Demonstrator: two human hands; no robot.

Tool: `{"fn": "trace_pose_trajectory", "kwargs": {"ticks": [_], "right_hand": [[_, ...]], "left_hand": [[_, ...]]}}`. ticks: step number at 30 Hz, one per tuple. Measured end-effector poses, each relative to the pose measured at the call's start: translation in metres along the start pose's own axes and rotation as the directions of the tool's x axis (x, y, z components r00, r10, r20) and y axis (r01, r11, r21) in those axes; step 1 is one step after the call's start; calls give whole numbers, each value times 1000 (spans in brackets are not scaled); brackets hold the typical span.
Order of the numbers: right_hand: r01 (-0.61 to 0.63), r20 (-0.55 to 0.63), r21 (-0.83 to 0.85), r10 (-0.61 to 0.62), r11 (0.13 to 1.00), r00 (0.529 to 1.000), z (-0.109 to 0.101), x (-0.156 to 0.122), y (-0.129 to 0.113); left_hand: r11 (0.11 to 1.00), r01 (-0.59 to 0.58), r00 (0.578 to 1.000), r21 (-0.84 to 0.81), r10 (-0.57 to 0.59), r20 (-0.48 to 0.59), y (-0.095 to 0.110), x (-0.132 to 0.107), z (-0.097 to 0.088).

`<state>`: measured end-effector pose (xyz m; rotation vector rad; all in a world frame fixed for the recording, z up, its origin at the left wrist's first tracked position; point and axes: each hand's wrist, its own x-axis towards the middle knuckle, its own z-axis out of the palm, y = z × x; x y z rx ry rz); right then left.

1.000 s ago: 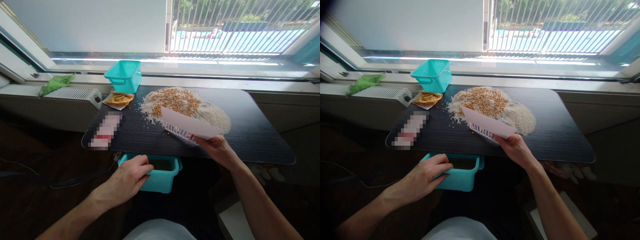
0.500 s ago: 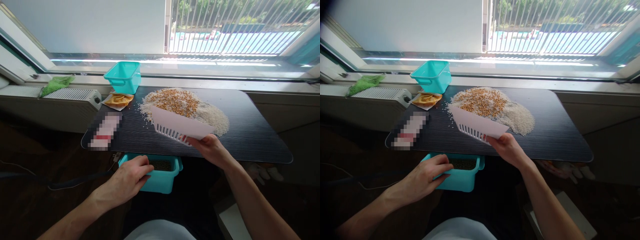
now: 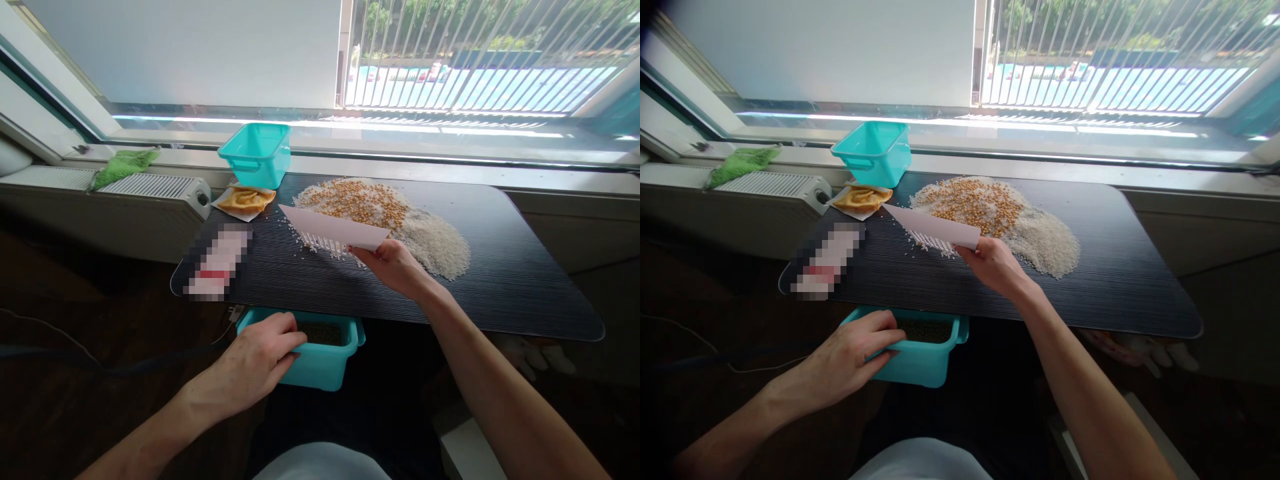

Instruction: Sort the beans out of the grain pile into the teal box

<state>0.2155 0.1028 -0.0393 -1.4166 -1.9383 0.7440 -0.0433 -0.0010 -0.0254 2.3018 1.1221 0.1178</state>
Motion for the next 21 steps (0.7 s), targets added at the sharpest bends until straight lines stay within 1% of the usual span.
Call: {"fn": "trace_pose_trajectory", "kwargs": {"ticks": [6,11,16,21], "right_hand": [[-8,24,75,6,997,1000,-6,-4,-8],[10,47,141,-17,990,999,4,-1,-7],[27,95,219,-49,975,994,11,-3,-8],[11,136,220,-42,975,990,18,-5,-8]], "left_hand": [[1000,1,1000,24,-1,-5,-4,2,0],[999,1,1000,39,-1,-8,-6,-1,0],[999,15,999,42,-13,-33,-9,-3,0],[998,20,999,55,-18,-32,-10,-4,-1]]}}
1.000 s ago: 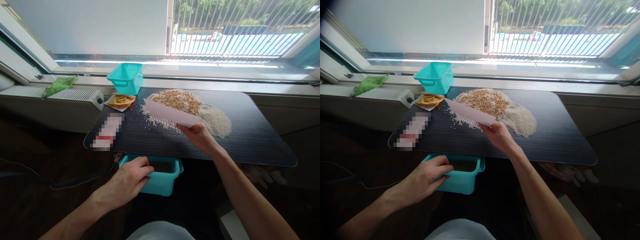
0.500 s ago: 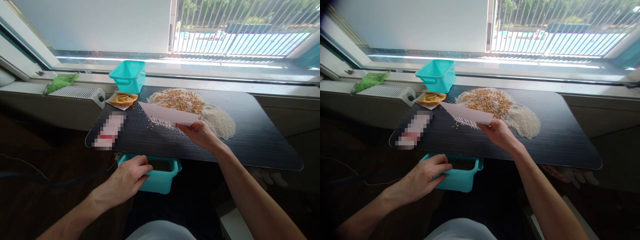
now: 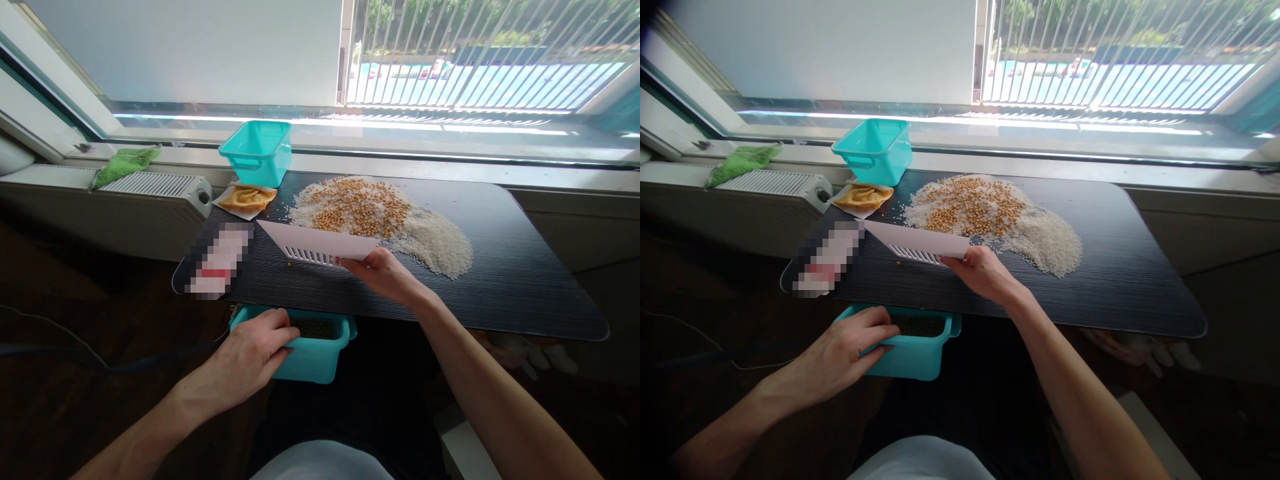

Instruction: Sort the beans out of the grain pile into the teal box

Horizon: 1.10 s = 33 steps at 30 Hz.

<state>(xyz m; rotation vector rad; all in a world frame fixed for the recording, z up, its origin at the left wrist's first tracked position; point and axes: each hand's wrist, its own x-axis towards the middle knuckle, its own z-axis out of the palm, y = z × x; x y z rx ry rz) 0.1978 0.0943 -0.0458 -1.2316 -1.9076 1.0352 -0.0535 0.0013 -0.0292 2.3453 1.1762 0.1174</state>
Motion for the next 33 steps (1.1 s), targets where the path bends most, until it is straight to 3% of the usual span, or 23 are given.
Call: {"fn": "trace_pose_trajectory", "kwargs": {"ticks": [8,14,15,18,20,22,33], "right_hand": [[-14,75,55,10,998,997,23,8,-4],[-93,342,196,21,976,940,-9,-19,-8],[-99,317,191,34,976,948,-16,-26,-7],[-103,23,142,101,984,995,-36,-42,3],[-132,-198,100,149,986,969,-46,-49,11],[-154,-306,72,169,985,937,-52,-52,18],[-147,-282,6,143,989,949,-50,-38,29]], "left_hand": [[999,28,1000,45,-29,9,-3,-7,-3],[998,43,999,38,-43,0,-6,-9,0],[999,34,999,30,-34,-5,-5,-8,1],[1000,-3,1000,-1,3,-9,1,-2,2],[1000,-25,1000,-13,25,8,8,4,1],[999,-44,999,-23,45,22,14,9,1],[997,-63,998,-36,64,22,23,13,3]]}}
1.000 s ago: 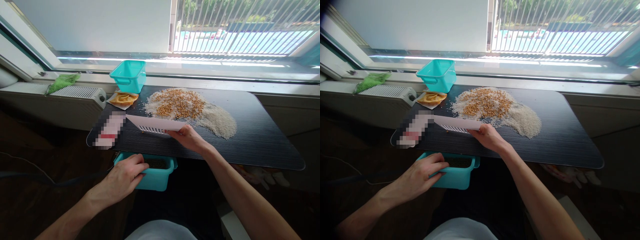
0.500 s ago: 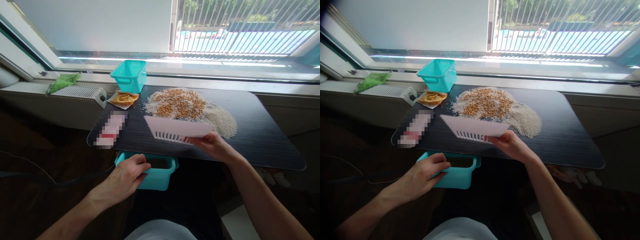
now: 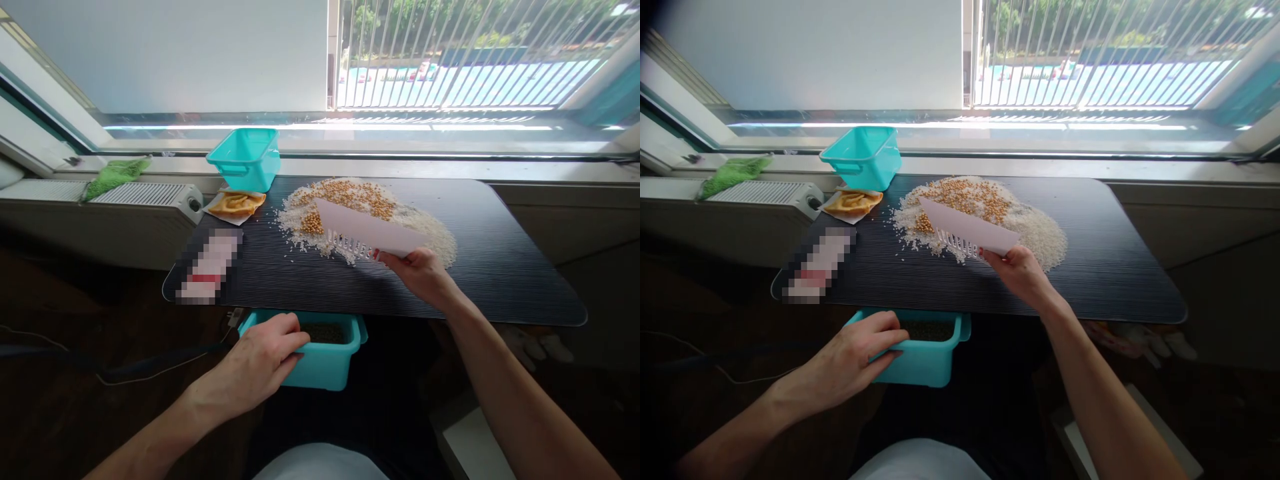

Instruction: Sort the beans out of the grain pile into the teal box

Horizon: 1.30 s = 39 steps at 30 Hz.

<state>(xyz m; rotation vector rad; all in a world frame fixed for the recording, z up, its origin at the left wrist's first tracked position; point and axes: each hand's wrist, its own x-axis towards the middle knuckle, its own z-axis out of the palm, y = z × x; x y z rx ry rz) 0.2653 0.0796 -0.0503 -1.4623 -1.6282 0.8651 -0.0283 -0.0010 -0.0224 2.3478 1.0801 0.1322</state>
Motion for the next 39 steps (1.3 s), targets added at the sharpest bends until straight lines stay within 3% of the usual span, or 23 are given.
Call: {"fn": "trace_pose_trajectory", "kwargs": {"ticks": [9,17,27,35,39], "right_hand": [[-5,53,8,4,1000,999,-8,-8,-14],[-2,73,-32,5,999,997,-5,-8,-10],[2,95,81,-10,997,995,-4,-20,-18],[14,236,100,-37,995,971,26,-17,-13],[23,389,119,-68,993,919,23,-20,-17]], "left_hand": [[1000,-2,1000,13,2,10,0,2,-1],[1000,-9,1000,20,8,10,-1,3,0],[999,-10,999,30,9,33,-1,5,-2],[998,2,999,56,-4,33,-3,3,-1],[998,14,1000,53,-15,12,-6,0,-1]]}}
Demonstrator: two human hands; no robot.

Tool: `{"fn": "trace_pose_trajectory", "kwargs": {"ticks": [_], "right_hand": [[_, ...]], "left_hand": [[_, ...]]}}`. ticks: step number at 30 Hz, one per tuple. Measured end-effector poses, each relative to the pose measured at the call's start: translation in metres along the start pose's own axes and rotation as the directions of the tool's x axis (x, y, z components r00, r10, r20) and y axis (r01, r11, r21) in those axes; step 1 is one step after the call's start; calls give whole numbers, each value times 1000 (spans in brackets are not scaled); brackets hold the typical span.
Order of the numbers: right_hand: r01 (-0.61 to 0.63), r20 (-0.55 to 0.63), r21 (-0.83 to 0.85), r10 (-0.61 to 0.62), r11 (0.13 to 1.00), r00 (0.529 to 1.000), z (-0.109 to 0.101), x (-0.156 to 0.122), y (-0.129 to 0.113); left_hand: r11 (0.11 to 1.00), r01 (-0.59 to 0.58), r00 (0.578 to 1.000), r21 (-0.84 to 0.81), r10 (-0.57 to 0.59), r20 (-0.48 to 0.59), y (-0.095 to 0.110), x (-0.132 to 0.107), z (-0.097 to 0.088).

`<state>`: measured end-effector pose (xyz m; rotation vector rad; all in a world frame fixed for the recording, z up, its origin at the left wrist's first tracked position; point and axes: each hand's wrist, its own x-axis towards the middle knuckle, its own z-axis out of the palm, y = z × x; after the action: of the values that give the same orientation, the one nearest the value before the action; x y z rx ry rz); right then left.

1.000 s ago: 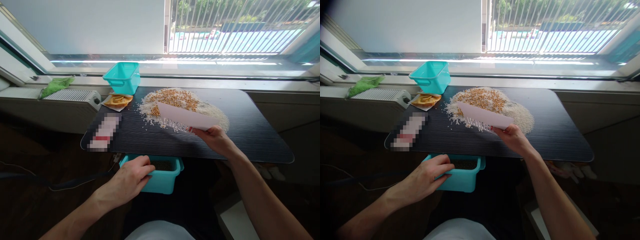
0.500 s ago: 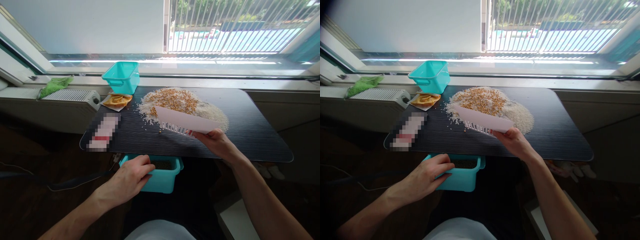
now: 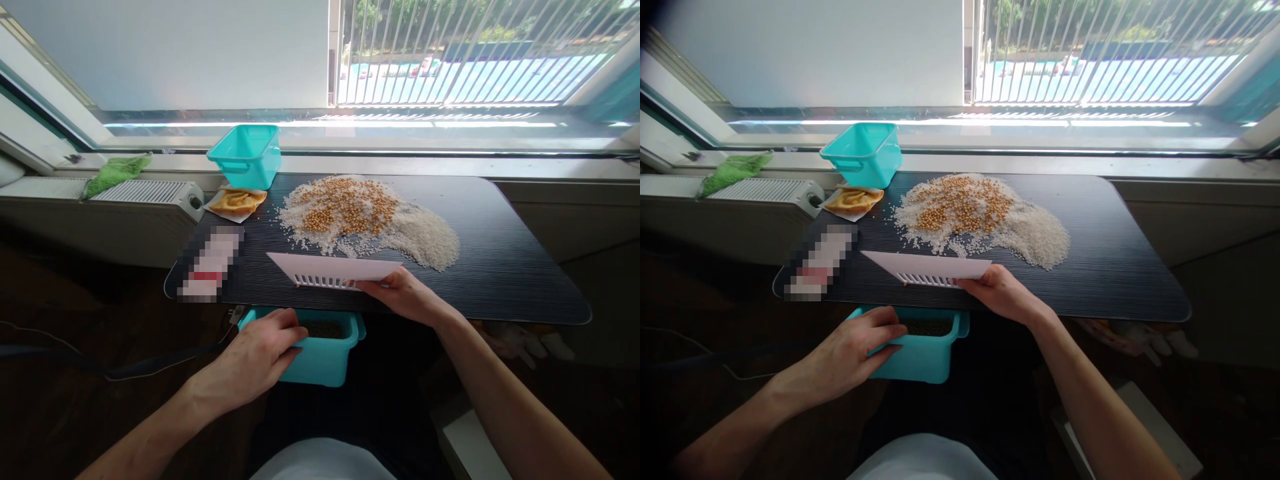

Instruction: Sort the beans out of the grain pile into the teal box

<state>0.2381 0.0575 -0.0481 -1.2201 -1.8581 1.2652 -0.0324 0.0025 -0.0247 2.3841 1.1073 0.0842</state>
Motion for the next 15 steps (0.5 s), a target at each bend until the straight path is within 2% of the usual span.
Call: {"fn": "trace_pose_trajectory", "kwargs": {"ticks": [2,4,5,7,10,12,15], "right_hand": [[-9,88,43,5,999,996,-5,-5,-5],[-19,96,62,13,998,995,-12,-9,-8],[-15,50,57,12,998,999,-15,-10,-9],[-3,-126,23,6,1000,992,-22,-9,-8],[-58,-393,-77,23,995,919,-30,-4,-1],[-127,-457,-152,44,980,888,-34,1,3],[-187,-464,-247,53,951,884,-36,8,7]], "left_hand": [[1000,8,1000,-14,-8,0,-1,-1,0],[1000,10,1000,-23,-9,8,-1,0,-1],[1000,7,1000,-24,-7,8,-1,0,-1],[1000,1,1000,-25,0,7,-1,1,-1],[999,4,1000,-32,-3,8,0,1,-1],[999,9,1000,-39,-8,15,1,1,-1],[999,13,1000,-40,-13,15,1,0,-1]]}}
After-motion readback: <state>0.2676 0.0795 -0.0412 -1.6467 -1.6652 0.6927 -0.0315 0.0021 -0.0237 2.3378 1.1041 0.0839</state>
